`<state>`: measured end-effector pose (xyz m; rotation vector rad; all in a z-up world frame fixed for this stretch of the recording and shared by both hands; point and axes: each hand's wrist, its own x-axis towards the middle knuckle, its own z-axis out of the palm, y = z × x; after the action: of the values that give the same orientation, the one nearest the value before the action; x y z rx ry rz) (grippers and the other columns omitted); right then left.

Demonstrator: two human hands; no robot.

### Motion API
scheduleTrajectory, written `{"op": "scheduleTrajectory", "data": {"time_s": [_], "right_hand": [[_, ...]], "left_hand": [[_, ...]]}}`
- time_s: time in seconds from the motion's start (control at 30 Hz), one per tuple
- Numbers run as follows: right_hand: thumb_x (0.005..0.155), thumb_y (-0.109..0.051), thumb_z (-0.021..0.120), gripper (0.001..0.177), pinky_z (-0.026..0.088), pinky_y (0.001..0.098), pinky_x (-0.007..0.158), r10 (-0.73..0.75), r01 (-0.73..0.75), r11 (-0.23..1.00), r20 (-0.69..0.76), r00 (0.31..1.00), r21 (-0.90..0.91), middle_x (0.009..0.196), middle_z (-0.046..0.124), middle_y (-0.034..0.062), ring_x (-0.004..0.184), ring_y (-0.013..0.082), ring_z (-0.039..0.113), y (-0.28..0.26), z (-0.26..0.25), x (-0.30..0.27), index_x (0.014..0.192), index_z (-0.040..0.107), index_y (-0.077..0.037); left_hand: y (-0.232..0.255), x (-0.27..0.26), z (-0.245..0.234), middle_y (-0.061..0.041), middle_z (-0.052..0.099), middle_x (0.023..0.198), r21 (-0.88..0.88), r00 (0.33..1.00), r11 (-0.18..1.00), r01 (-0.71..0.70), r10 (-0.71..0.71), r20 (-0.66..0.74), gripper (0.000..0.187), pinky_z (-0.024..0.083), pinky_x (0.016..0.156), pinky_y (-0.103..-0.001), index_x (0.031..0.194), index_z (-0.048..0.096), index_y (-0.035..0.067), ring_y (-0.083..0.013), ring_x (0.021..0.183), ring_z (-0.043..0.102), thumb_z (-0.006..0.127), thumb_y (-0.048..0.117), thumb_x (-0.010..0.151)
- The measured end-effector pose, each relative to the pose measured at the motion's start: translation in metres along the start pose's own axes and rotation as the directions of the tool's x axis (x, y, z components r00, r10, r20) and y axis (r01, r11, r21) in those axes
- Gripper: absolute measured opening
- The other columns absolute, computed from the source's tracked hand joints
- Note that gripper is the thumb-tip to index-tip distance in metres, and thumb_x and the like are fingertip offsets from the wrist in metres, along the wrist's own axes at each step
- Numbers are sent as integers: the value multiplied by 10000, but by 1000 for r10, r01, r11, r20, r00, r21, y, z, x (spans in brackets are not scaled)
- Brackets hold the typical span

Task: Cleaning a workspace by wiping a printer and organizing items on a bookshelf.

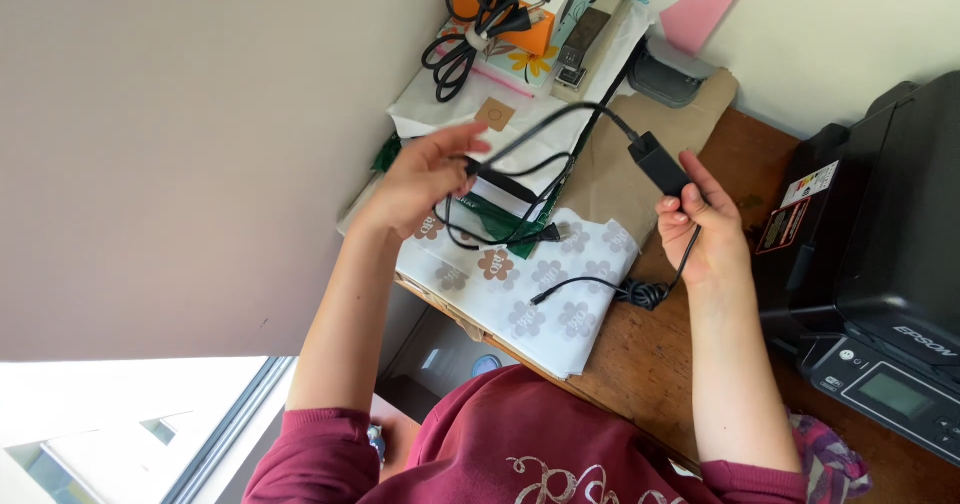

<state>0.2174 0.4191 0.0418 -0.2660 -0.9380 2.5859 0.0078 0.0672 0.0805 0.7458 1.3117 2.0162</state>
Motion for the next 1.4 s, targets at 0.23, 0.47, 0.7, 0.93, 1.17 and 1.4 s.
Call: {"op": "scheduleTrajectory", "data": {"time_s": [0.23,0.47,0.7,0.93,1.17,1.4], "right_hand": [[989,-14,704,680,511,216,731,-43,46,999,115,992,-17,1312,612,193,892,191,603,6,21,-15,1597,400,5],[944,-52,768,780,523,237,748,-136,148,985,137,981,-87,1347,617,190,893,190,629,15,34,-36,1617,377,0],[813,-136,844,867,550,348,904,28,4,975,141,990,-223,1304,642,147,1014,231,660,44,41,-60,1551,410,4],[706,-345,923,951,526,352,911,413,-5,618,319,853,-786,1060,645,77,1006,208,642,49,78,-57,1464,480,19],[967,-615,601,777,505,288,635,182,2,872,328,927,-490,951,631,48,759,142,618,72,73,-36,1407,546,22],[1095,-481,518,553,559,458,991,-58,224,758,279,959,-612,1236,659,176,1147,304,661,59,68,-37,1298,597,27]], "left_hand": [[33,-7,25,-23,644,1032,597,966,768,232,-255,-48,596,491,703,-244,1460,496,27,-67,815,568,669,277,948],[-6,-1,9,30,459,708,278,978,938,206,-203,-39,339,350,555,-262,966,608,15,-85,625,385,561,337,1063],[-43,-4,33,-1,497,839,0,985,992,-125,124,-123,243,440,704,-265,1046,499,51,-116,750,466,479,277,1133],[-52,-11,72,-15,599,887,145,965,980,-136,165,-206,226,513,672,-273,1036,506,58,-110,795,619,444,266,1102],[-46,-19,91,-9,541,714,356,954,933,47,63,-292,216,424,542,-267,968,552,45,-90,607,489,519,221,1089],[-89,-4,52,-69,735,986,63,973,998,6,9,-229,168,556,807,-271,1027,596,46,-128,909,718,499,172,1082]]}}
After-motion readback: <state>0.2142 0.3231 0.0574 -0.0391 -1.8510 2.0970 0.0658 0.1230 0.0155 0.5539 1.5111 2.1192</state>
